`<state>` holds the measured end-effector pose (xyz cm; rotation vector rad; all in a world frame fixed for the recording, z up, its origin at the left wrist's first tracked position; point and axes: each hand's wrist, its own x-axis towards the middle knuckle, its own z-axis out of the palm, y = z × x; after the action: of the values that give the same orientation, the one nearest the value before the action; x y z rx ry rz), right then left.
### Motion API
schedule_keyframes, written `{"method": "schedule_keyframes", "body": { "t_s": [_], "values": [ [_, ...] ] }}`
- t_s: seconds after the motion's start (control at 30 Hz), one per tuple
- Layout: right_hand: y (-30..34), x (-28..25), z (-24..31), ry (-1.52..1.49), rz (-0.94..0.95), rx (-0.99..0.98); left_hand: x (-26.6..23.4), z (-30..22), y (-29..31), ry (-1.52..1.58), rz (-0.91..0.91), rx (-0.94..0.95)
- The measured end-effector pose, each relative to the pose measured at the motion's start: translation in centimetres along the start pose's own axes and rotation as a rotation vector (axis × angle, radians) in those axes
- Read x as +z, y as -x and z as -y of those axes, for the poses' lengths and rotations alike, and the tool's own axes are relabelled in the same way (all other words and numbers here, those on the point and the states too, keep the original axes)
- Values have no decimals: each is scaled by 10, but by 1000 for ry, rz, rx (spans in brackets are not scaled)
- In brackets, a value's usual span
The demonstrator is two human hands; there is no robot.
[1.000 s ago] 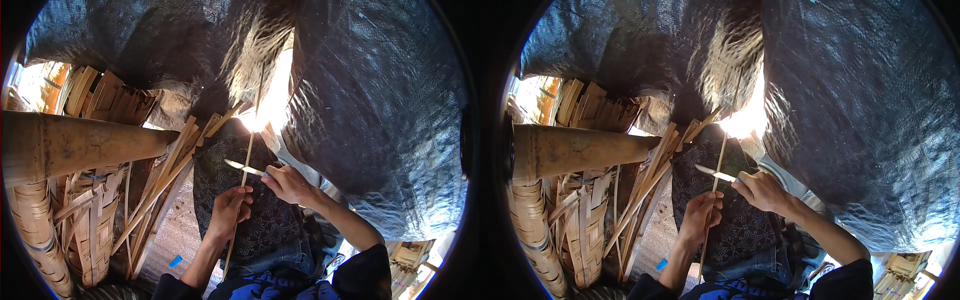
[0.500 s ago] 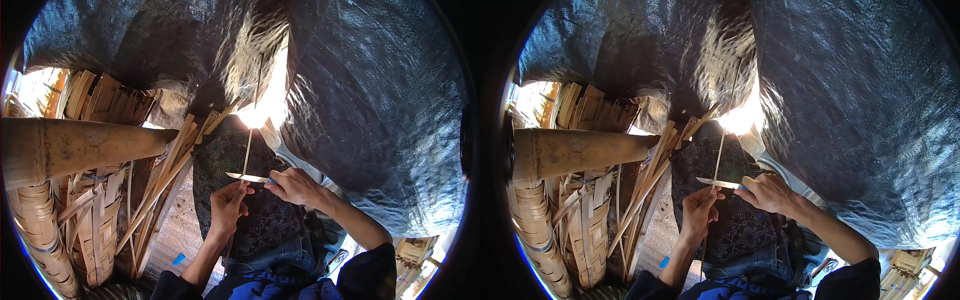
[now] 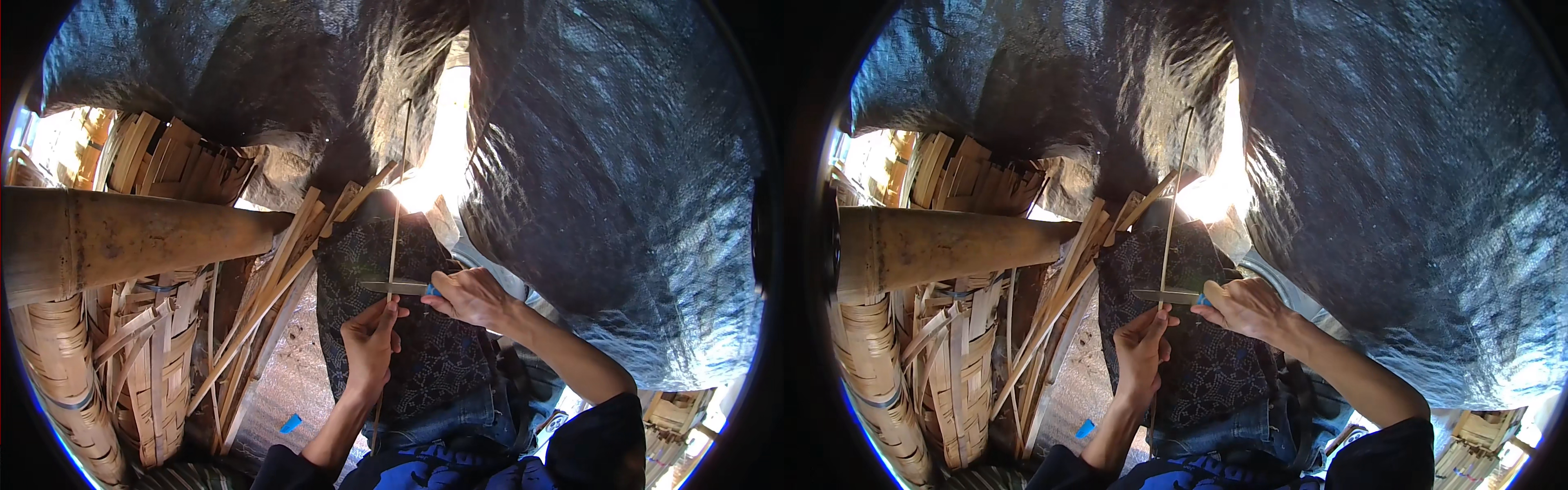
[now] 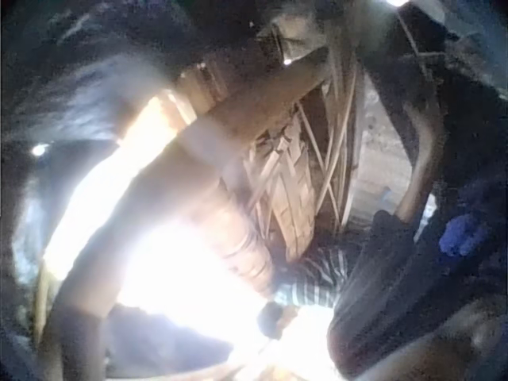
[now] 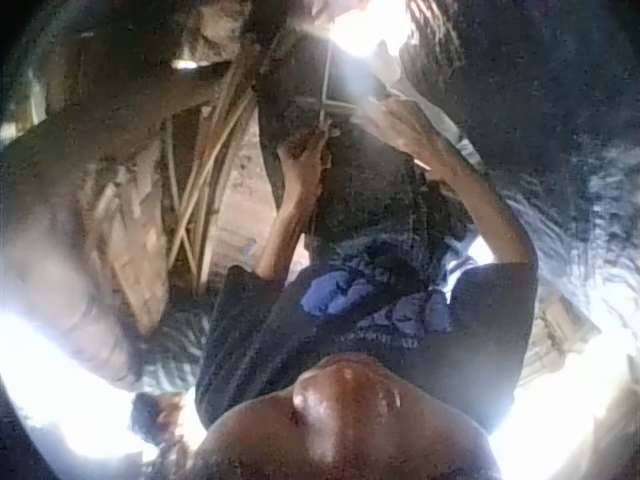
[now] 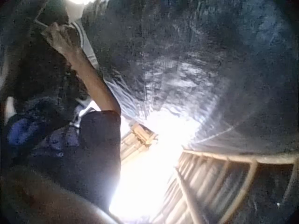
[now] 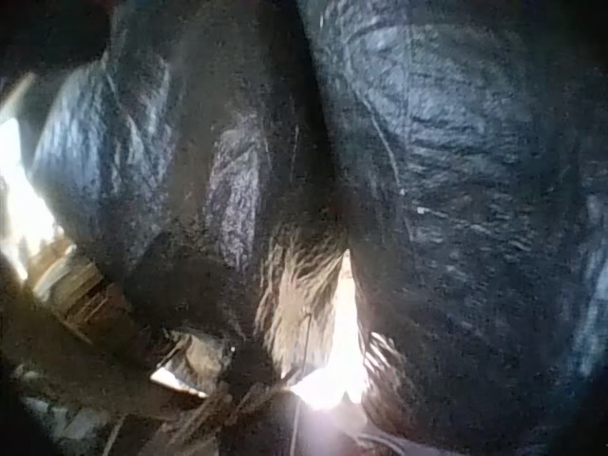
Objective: Scraping or shaving a thin bamboo stick using a small knife.
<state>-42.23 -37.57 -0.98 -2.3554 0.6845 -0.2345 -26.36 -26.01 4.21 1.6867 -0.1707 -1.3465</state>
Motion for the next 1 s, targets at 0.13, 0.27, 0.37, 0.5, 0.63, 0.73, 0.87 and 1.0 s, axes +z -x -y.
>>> {"method": "schedule_keyframes", "body": {
  "t_s": [0.13,0.27,0.37,0.5,0.63,0.73,0.87,1.0],
  "values": [
    [-21,-19,-41,9,-25,285,5,1,16,-79,24,-7],
    [-48,-21,-60,-9,3,341,-7,-3,15,-43,45,-68],
    [-64,-27,-53,-45,-243,270,-7,-12,20,-23,62,-110],
    [-59,1,-20,-642,-247,631,-1,-10,15,-23,68,-70],
    [-62,6,21,-1062,-393,627,4,-16,12,-100,93,-58],
    [-62,-22,12,-1354,-93,759,-6,-27,1,-40,263,-177],
    [-40,-16,3,-677,-304,324,-11,-19,-8,-24,321,-149],
    [10,-32,19,-467,-62,272,-11,-15,-10,-20,293,-125]
  ]
}}
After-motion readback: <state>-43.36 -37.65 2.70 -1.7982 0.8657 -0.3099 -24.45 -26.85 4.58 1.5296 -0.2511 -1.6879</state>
